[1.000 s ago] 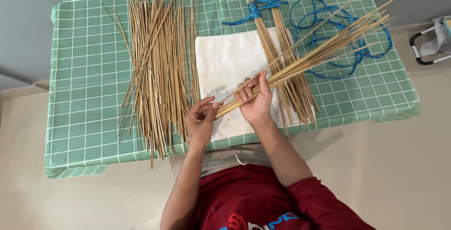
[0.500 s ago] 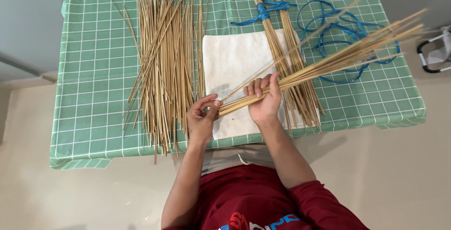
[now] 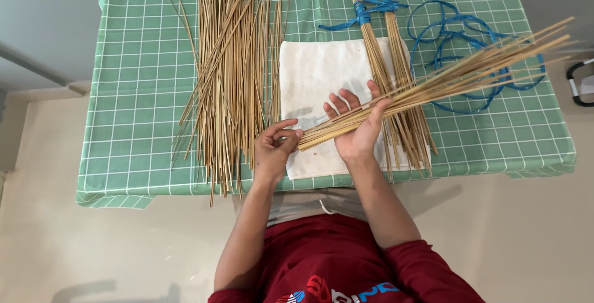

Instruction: Organizing and bundling thin bamboo sticks on a table.

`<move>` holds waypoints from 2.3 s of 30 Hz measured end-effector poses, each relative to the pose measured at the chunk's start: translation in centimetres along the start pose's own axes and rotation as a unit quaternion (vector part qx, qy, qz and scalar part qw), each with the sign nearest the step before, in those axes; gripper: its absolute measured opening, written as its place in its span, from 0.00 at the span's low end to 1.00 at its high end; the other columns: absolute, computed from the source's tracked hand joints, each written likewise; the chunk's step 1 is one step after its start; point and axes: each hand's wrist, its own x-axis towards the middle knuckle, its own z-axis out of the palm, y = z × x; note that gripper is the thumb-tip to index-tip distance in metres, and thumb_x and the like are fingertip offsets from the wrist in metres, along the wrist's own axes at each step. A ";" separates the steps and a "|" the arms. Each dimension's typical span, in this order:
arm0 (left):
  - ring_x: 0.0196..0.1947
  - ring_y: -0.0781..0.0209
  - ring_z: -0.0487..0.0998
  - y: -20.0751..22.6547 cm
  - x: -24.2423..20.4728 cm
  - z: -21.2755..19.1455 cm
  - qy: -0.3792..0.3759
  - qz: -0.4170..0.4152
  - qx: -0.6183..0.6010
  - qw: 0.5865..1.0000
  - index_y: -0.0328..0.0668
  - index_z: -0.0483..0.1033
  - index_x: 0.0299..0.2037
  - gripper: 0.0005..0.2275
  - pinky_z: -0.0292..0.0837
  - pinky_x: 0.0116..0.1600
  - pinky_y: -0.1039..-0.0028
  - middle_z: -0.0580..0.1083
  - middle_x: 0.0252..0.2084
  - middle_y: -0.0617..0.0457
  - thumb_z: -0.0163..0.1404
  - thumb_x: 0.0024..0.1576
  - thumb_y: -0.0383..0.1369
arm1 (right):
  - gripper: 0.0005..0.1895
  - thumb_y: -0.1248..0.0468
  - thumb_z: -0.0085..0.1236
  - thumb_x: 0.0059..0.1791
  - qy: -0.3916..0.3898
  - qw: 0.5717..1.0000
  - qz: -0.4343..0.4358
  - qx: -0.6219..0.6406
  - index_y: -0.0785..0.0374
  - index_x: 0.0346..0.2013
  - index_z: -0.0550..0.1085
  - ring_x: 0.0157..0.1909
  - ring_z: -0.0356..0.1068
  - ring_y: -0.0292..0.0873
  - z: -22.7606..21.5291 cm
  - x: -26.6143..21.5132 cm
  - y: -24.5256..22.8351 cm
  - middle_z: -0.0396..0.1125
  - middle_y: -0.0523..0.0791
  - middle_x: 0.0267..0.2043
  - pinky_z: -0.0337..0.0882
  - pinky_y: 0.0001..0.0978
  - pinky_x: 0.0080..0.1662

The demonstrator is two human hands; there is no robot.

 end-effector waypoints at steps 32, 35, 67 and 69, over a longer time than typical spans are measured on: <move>0.49 0.38 0.78 -0.2 0.7 2.3 -0.151 0.127 0.001 0.980 0.33 0.81 0.48 0.26 0.73 0.55 0.49 0.79 0.45 0.35 0.36 0.66 0.48 | 0.34 0.41 0.35 0.60 -0.125 0.992 0.026 0.019 0.51 0.12 0.56 0.08 0.42 0.37 -1.3 -0.8 -0.5 0.40 0.39 0.06 0.49 0.26 0.18; 0.61 0.27 0.69 0.7 0.6 2.9 -0.184 0.168 -0.048 0.967 0.32 0.74 0.58 0.32 0.59 0.67 0.37 0.74 0.56 0.31 0.28 0.64 0.53 | 0.34 0.43 0.35 0.60 -0.126 0.991 0.035 0.021 0.50 0.12 0.55 0.07 0.41 0.37 -1.6 -0.8 0.1 0.40 0.39 0.06 0.48 0.25 0.17; 0.63 0.42 0.71 0.8 -0.3 4.5 -0.146 0.218 -0.139 0.955 0.27 0.75 0.59 0.37 0.60 0.72 0.55 0.76 0.56 0.34 0.21 0.65 0.53 | 0.30 0.51 0.43 0.56 -0.092 0.995 0.011 0.035 0.50 0.09 0.57 0.07 0.42 0.38 -1.6 -0.4 0.2 0.40 0.39 0.04 0.48 0.28 0.17; 0.65 0.42 0.68 1.0 -0.3 4.6 -0.175 0.221 -0.128 0.951 0.27 0.74 0.61 0.38 0.57 0.73 0.56 0.74 0.58 0.34 0.21 0.65 0.56 | 0.29 0.52 0.43 0.56 -0.102 0.994 0.002 0.039 0.50 0.10 0.57 0.07 0.42 0.37 -2.1 -0.1 0.1 0.40 0.38 0.05 0.48 0.27 0.18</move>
